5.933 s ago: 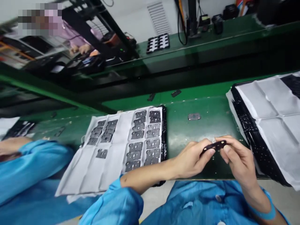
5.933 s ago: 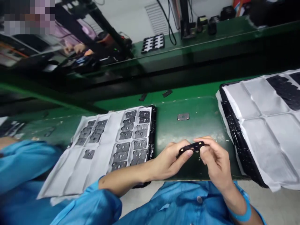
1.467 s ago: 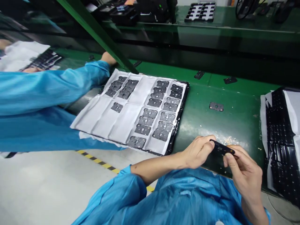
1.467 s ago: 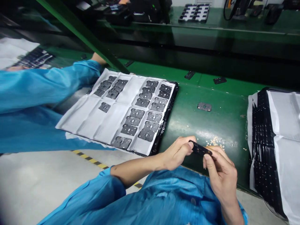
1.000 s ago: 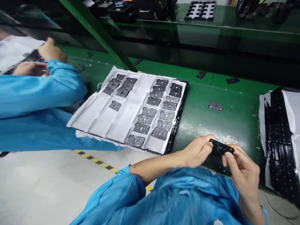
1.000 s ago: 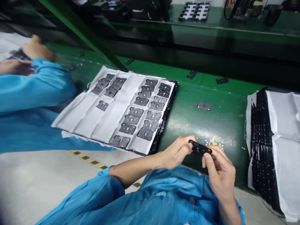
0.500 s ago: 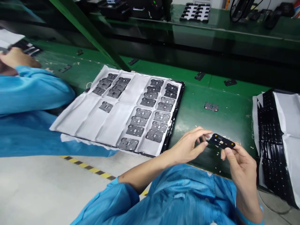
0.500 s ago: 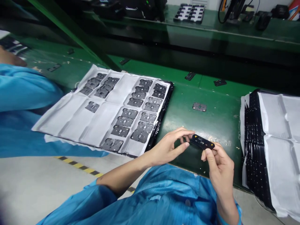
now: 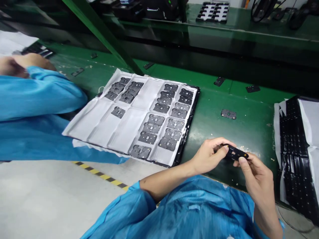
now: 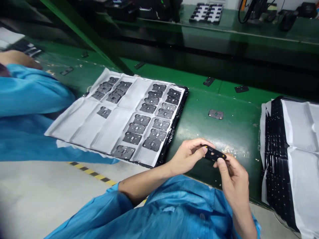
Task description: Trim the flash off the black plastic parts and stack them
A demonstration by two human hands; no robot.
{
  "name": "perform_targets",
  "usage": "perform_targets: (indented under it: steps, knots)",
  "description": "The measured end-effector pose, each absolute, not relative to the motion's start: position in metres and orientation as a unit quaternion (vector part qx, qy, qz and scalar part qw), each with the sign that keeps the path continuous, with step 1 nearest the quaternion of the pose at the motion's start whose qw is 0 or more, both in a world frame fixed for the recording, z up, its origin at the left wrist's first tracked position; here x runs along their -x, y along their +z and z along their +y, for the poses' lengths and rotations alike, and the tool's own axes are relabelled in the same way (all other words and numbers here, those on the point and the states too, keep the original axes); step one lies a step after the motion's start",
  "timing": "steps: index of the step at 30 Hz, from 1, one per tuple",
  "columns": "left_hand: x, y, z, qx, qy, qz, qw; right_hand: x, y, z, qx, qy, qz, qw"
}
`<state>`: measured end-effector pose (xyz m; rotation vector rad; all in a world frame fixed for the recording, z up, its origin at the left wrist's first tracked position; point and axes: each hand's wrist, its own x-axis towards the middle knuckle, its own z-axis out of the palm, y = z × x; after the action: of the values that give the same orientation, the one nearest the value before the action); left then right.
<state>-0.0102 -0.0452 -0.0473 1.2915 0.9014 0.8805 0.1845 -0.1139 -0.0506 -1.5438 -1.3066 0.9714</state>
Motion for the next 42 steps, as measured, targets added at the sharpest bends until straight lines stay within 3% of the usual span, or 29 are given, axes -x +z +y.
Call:
perform_targets:
  steps: [14,23,32,42]
  knots:
    - [0.012,-0.046,-0.053,-0.533,0.393,0.37,0.651,-0.177,-0.045,-0.117,0.612,0.384,-0.538,0.433]
    - [0.017,-0.039,-0.052,-0.491,0.387,0.396,0.672,-0.169,-0.042,-0.12,0.596,0.3,-0.607,0.432]
    - [0.014,-0.036,-0.057,-0.448,0.4,0.428,0.676,-0.16,-0.043,-0.126,0.594,0.32,-0.575,0.463]
    - [0.014,-0.035,-0.069,-0.414,0.359,0.381,0.745,-0.164,-0.056,-0.125,0.618,0.433,-0.404,0.517]
